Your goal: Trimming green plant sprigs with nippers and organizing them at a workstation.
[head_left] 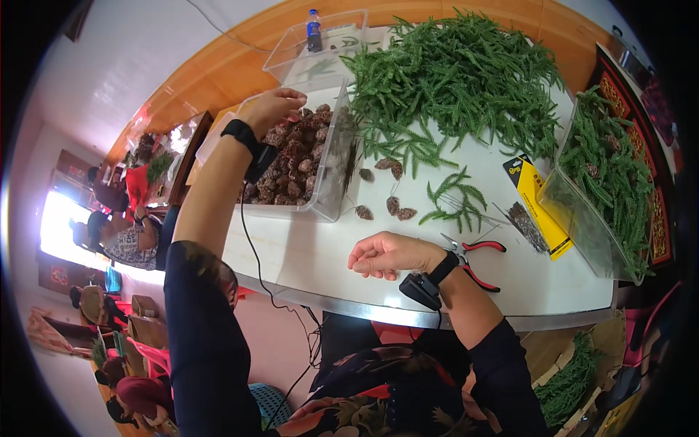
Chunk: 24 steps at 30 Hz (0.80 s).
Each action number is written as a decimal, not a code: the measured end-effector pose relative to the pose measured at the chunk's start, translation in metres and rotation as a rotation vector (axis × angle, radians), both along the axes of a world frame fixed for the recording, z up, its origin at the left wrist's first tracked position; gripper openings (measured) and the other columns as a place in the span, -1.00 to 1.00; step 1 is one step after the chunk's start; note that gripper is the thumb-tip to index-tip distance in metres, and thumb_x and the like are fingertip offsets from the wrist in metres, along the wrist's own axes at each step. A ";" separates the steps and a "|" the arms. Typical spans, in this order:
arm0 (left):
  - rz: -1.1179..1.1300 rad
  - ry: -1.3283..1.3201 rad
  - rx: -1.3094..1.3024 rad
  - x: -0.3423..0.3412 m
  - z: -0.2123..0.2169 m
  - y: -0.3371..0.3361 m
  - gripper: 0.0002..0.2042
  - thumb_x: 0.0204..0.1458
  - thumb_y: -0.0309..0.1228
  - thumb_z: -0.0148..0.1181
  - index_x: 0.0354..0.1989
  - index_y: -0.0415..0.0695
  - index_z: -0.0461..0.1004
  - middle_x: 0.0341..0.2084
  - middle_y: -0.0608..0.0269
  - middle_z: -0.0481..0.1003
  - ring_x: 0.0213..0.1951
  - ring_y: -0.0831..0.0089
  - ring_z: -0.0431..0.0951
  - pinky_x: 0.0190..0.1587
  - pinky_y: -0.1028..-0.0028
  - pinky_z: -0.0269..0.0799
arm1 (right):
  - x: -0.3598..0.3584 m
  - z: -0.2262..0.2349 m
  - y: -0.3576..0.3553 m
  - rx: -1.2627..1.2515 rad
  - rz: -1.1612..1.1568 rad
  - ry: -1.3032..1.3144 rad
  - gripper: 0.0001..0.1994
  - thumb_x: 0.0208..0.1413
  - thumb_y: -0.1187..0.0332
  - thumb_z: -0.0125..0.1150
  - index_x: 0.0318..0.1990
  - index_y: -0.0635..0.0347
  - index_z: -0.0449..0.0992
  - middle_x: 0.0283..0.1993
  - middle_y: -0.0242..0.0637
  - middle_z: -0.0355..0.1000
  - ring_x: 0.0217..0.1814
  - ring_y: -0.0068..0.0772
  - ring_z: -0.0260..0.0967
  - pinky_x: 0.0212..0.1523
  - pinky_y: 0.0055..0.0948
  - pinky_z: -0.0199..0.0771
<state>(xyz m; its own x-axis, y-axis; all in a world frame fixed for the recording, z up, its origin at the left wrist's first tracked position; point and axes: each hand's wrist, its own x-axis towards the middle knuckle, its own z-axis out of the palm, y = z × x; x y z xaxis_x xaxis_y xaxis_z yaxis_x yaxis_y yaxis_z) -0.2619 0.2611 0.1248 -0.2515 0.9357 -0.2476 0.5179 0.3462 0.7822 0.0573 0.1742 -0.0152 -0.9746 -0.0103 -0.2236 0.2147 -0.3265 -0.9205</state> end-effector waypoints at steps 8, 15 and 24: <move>-0.004 0.118 -0.073 -0.004 -0.040 0.051 -0.81 -0.01 -0.38 0.33 -0.29 -0.21 0.53 -0.58 0.29 0.52 -0.63 0.57 0.46 -0.63 0.56 0.30 | -0.001 -0.001 -0.002 -0.012 0.015 0.008 -0.72 0.12 0.14 0.23 -0.17 0.16 0.49 -0.40 -0.49 0.36 -0.49 -0.77 0.19 -0.59 -0.72 0.20; 0.061 -0.011 0.093 0.002 -0.026 0.051 -0.89 -0.04 -0.56 0.28 -0.32 -0.24 0.53 -0.56 0.24 0.55 -0.55 0.50 0.56 -0.53 0.56 0.47 | 0.000 0.002 -0.001 0.002 0.013 -0.007 -0.73 0.12 0.16 0.22 -0.17 0.15 0.49 -0.40 -0.49 0.37 -0.50 -0.77 0.18 -0.59 -0.72 0.20; -0.061 -0.231 0.352 0.034 0.063 -0.008 -0.81 0.11 -0.46 0.18 -0.10 -0.17 0.51 -0.28 0.28 0.57 -0.26 0.60 0.58 -0.15 0.64 0.49 | -0.002 0.004 -0.001 0.025 0.020 -0.025 -0.70 0.10 0.14 0.22 -0.16 0.16 0.49 -0.39 -0.49 0.36 -0.49 -0.76 0.19 -0.58 -0.72 0.20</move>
<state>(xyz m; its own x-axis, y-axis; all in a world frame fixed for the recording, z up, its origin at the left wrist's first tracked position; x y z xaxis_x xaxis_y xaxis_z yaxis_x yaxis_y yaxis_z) -0.2276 0.2530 0.1875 -0.1682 0.9847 0.0462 0.3266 0.0114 0.9451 0.0551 0.1735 -0.0114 -0.9685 -0.0241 -0.2479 0.2436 -0.2986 -0.9228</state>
